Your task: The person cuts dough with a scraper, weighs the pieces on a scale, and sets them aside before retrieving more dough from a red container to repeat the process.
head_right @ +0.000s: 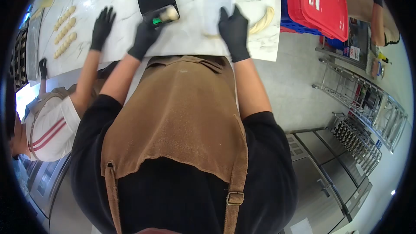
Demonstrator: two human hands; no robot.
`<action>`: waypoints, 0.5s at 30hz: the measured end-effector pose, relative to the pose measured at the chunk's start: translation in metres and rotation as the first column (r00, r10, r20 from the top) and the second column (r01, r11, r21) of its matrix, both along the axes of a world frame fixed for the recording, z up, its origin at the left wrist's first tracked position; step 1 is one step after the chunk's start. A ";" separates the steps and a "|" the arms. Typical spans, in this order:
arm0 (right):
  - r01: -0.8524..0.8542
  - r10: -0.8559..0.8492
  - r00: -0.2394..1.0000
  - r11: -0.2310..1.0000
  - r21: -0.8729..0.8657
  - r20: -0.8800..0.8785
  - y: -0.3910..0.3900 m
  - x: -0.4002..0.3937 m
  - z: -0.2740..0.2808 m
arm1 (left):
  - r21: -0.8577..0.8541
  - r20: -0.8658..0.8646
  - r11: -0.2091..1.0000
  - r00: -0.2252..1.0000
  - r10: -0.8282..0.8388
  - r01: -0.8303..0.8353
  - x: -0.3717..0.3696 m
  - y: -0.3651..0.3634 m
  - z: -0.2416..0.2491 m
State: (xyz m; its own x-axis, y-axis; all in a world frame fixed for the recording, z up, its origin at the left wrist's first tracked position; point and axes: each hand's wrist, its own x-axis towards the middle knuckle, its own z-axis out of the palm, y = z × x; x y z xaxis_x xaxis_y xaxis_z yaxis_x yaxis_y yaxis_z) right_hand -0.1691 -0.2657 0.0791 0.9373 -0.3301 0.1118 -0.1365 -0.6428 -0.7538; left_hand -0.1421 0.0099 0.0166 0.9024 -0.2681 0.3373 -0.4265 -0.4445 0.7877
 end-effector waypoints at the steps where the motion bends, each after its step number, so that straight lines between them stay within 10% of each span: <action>1: 0.038 -0.030 0.997 0.993 0.108 -0.071 -0.013 0.003 0.023 | -0.094 -0.046 0.990 0.994 0.103 -0.107 0.024 0.004 0.018; 3: 0.042 -0.038 0.997 0.997 0.063 -0.064 -0.033 0.006 0.037 | 0.379 0.035 0.910 0.985 0.169 -0.169 0.077 0.017 0.005; 6: -0.024 0.024 0.999 1.000 0.000 -0.025 -0.049 0.015 0.022 | 0.272 0.560 0.852 0.793 0.238 -0.447 0.072 -0.023 -0.012; 9: -0.051 0.050 0.998 0.998 -0.038 -0.040 -0.043 0.024 0.030 | 0.140 -0.138 0.897 0.905 -0.403 0.420 -0.014 -0.083 -0.010; 15: -0.156 0.133 0.981 0.974 -0.167 -0.141 -0.006 0.030 -0.020 | 0.204 -0.232 0.890 0.903 -0.362 0.409 -0.042 -0.075 -0.028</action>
